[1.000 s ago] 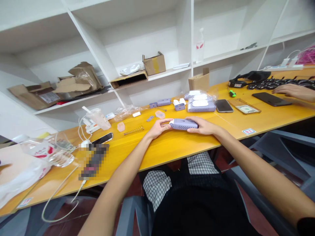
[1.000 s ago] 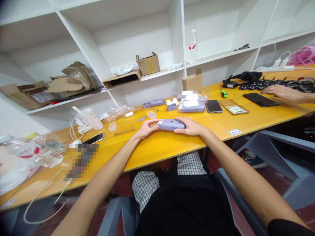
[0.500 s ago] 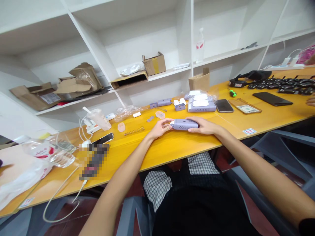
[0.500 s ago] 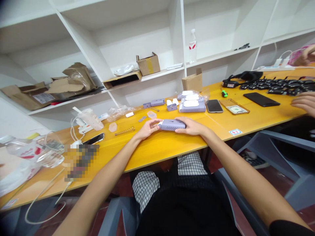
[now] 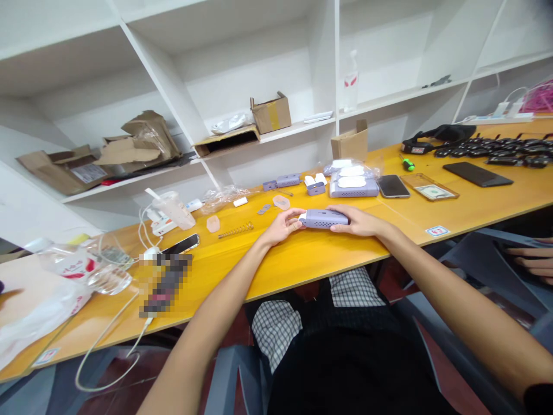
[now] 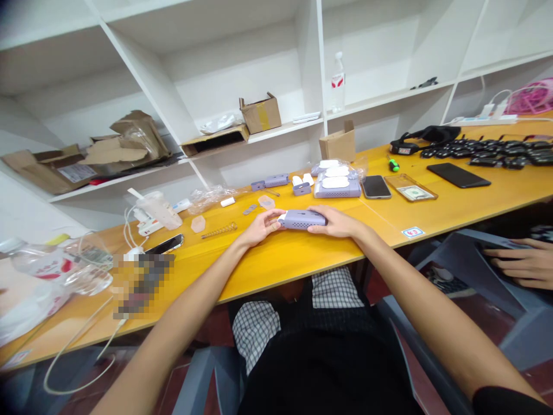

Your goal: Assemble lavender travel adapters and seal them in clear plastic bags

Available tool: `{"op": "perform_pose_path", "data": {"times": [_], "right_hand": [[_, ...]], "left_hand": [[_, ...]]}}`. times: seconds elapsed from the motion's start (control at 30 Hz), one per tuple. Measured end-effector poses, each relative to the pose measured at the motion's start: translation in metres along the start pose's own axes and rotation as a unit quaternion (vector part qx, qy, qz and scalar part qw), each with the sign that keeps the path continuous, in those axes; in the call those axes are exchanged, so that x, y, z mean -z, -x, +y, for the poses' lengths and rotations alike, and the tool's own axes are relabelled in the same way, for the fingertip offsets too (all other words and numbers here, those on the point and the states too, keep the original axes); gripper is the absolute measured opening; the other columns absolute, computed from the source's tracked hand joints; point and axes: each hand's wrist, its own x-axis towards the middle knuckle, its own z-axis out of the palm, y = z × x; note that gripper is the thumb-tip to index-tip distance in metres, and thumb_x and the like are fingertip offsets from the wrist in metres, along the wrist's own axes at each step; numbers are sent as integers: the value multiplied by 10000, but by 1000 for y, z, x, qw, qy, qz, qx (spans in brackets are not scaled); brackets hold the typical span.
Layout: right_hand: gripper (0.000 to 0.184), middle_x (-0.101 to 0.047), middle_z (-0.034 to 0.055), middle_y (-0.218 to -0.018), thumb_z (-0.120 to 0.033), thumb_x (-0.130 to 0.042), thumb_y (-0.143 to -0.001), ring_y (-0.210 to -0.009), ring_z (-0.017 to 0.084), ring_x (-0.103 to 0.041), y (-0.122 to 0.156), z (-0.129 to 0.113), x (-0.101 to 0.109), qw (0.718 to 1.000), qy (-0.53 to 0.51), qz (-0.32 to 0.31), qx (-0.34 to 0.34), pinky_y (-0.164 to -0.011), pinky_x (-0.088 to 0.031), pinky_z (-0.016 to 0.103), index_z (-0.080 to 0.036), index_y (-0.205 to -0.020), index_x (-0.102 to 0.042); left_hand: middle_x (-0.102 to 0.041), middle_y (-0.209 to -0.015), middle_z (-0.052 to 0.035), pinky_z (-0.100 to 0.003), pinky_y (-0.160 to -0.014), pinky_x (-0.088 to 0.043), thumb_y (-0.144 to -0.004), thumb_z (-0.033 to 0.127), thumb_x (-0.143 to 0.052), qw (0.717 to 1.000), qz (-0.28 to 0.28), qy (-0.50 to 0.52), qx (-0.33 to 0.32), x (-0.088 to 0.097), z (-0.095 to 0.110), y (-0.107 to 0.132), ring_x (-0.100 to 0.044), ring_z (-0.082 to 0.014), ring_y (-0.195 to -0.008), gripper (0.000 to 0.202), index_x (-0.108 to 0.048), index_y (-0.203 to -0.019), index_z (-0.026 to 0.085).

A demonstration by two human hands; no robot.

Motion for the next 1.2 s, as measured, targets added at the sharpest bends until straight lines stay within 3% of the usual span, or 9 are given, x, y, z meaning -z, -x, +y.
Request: {"op": "perform_pose_path", "data": {"times": [0.73,1.2], "right_hand": [[829,-560,136,-1538,-698,-690,-834,-1378,407,-550,0,-4,0,1000,10,3,-2,-1171,-415,635,-267,-1523,-525],[853,-555,138,-1543,-727,-665,-844,-1398,399,-535,-1,-3,-5,1000,13,5,8,-1191,-400,619,-253,-1535,-505]], "left_hand": [[-622,-1280,-131,-479,-1002,-566,-779,441,-882,1000,10,2,14,-3,0,-2,-656,-219,-1056,556,-663,-1198,149],[-670,-1308,-152,-506,-1050,-533,-734,397,-922,999,24,24,39,1,-1,-1,-689,-264,-1104,608,-684,-1234,145]]}}
